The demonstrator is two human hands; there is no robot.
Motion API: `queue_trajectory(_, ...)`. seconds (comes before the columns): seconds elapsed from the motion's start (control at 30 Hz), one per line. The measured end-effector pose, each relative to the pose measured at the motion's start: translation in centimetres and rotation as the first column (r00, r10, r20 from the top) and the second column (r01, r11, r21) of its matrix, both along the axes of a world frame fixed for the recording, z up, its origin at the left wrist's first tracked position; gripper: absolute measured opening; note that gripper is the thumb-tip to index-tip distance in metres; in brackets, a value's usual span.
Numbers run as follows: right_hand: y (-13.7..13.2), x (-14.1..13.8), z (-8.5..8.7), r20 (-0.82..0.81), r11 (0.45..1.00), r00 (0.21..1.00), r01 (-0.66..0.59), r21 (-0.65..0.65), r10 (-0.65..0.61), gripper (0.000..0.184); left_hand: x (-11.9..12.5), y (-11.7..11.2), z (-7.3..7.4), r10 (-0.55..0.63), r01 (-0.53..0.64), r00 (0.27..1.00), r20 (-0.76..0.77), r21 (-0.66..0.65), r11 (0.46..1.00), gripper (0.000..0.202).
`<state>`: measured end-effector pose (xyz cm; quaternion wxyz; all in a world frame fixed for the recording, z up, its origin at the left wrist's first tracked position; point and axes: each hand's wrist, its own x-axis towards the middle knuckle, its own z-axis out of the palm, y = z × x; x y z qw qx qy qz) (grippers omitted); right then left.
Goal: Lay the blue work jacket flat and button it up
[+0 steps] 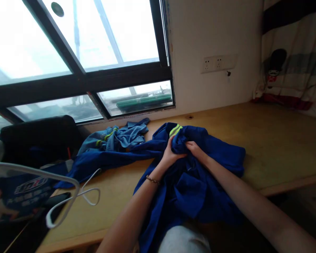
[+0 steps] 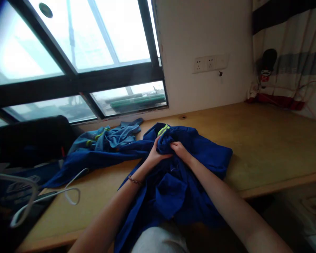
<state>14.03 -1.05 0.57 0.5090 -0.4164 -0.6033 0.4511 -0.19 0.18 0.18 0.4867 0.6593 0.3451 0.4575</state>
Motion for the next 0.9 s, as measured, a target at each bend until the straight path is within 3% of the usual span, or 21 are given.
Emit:
queue_trajectory(0.1, -1.0, 0.7, 1.6, 0.135, 0.986, 0.991, -0.036, 0.160, 0.014, 0.028, -0.7, 0.4, 1.8, 0.076, -0.057, 0.991, -0.109, 0.169, 0.984, 0.070)
queue_trajectory(0.17, -1.4, 1.5, 2.8, 0.175, 0.958, 0.982, 0.012, 0.288, -0.065, 0.022, -0.8, 0.1, 4.1, 0.143, -0.071, 0.967, -0.209, 0.318, 0.945, 0.057)
queue_trajectory(0.23, -1.5, 2.6, 3.8, 0.112, 0.929, 0.983, 0.098, 0.357, -0.147, 0.018, -0.6, -0.7, 6.7, 0.224, -0.053, 0.924, -0.311, 0.474, 0.879, 0.050)
queue_trajectory(0.33, -0.9, 5.2, 4.8, -0.150, 0.902, 0.955, 0.292, 0.318, -0.257, 0.024, 0.1, -2.0, 9.8, 0.333, 0.027, 0.840, -0.428, 0.647, 0.762, 0.050)
queue_trajectory(0.43, 0.5, 8.4, 4.8, -0.357, 0.892, 0.867, 0.423, 0.159, -0.348, 0.035, -0.1, -1.9, 11.8, 0.455, 0.087, 0.760, -0.465, 0.766, 0.637, 0.048)
queue_trajectory(0.53, 1.9, 11.4, 3.3, -0.386, 0.885, 0.819, 0.465, 0.012, -0.425, 0.036, -3.0, 0.4, 13.8, 0.681, -0.056, 0.658, -0.320, 0.882, 0.468, 0.040)
queue_trajectory(0.63, 3.1, 13.0, 0.9, -0.393, 0.848, 0.761, 0.520, -0.108, -0.516, 0.030, -8.1, 3.9, 16.5, 0.887, -0.311, 0.461, -0.023, 0.932, 0.185, 0.045)
queue_trajectory(0.7, 3.7, 13.3, -0.5, -0.410, 0.819, 0.716, 0.547, -0.174, -0.565, 0.027, -11.2, 5.8, 17.6, 0.940, -0.428, 0.301, 0.161, 0.904, -0.018, 0.052)
queue_trajectory(0.73, 4.0, 13.2, -1.0, -0.422, 0.810, 0.698, 0.552, -0.197, -0.578, 0.025, -12.4, 6.5, 17.8, 0.951, -0.470, 0.245, 0.186, 0.881, -0.051, 0.053)
queue_trajectory(0.8, 4.4, 12.9, -1.7, -0.454, 0.805, 0.671, 0.545, -0.234, -0.586, 0.022, -14.1, 7.2, 17.1, 0.975, -0.547, 0.171, 0.142, 0.836, -0.026, 0.055)
queue_trajectory(0.87, 4.6, 12.5, -1.9, -0.498, 0.806, 0.639, 0.518, -0.286, -0.587, 0.018, -15.1, 7.7, 15.3, 0.993, -0.596, 0.106, -0.046, 0.797, 0.100, 0.057)
queue_trajectory(0.9, 4.6, 12.3, -2.0, -0.520, 0.806, 0.619, 0.500, -0.316, -0.588, 0.016, -15.5, 7.9, 14.3, 0.975, -0.605, 0.074, -0.207, 0.768, 0.209, 0.056)
